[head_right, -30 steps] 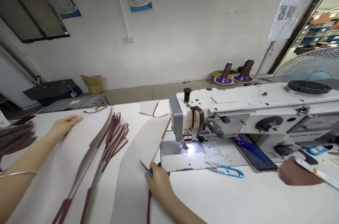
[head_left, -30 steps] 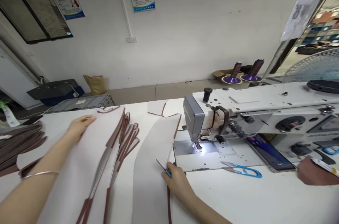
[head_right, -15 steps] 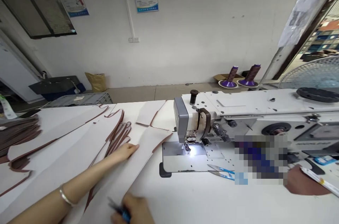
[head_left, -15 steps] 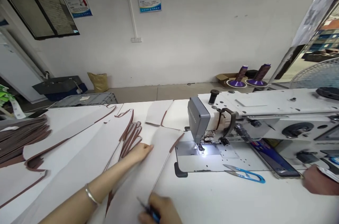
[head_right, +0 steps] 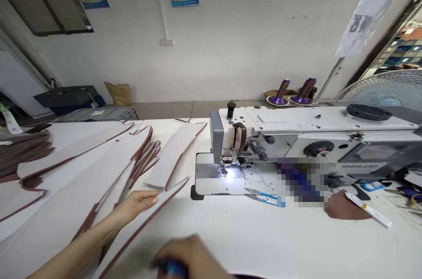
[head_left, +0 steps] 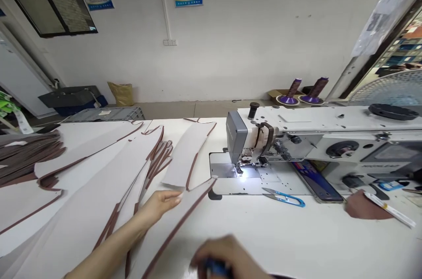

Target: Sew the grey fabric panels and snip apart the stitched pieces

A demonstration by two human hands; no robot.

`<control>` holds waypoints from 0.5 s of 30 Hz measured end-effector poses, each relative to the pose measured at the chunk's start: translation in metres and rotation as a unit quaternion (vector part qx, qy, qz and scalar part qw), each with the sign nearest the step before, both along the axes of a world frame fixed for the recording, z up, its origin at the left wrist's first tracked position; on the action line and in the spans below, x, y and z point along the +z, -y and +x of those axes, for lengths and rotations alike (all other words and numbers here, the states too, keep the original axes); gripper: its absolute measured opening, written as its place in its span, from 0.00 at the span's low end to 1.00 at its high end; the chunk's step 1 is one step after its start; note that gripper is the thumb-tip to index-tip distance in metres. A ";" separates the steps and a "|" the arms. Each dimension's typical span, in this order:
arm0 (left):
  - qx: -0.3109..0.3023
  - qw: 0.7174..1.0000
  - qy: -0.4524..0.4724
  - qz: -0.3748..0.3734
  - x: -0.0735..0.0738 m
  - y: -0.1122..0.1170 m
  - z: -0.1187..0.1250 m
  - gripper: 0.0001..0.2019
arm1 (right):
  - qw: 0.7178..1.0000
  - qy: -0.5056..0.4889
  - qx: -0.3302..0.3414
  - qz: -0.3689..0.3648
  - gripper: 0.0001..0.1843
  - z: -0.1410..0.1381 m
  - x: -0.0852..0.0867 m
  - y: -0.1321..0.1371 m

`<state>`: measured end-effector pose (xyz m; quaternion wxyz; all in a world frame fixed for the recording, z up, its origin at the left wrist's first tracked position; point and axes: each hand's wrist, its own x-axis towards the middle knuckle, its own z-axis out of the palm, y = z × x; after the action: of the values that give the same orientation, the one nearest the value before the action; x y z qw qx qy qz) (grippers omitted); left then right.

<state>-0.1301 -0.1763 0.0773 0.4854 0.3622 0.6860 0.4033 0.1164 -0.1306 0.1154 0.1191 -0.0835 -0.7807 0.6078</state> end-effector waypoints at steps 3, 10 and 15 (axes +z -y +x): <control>-0.006 0.984 -0.176 -0.024 -0.006 0.039 0.010 0.14 | 0.991 -0.015 -0.132 0.016 0.27 0.006 0.005 -0.043; -0.055 0.930 -0.353 0.085 -0.011 0.074 0.058 0.09 | 0.980 0.186 -0.052 0.042 0.29 -0.023 -0.015 -0.084; -0.024 0.921 -0.359 0.148 -0.013 0.083 0.068 0.09 | 0.962 0.252 0.088 -0.060 0.28 -0.030 -0.042 -0.078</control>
<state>-0.0622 -0.2596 0.0640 0.1571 0.5665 0.7381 0.3311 0.0865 -0.0527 0.0738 -0.1404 -0.1720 -0.7517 0.6210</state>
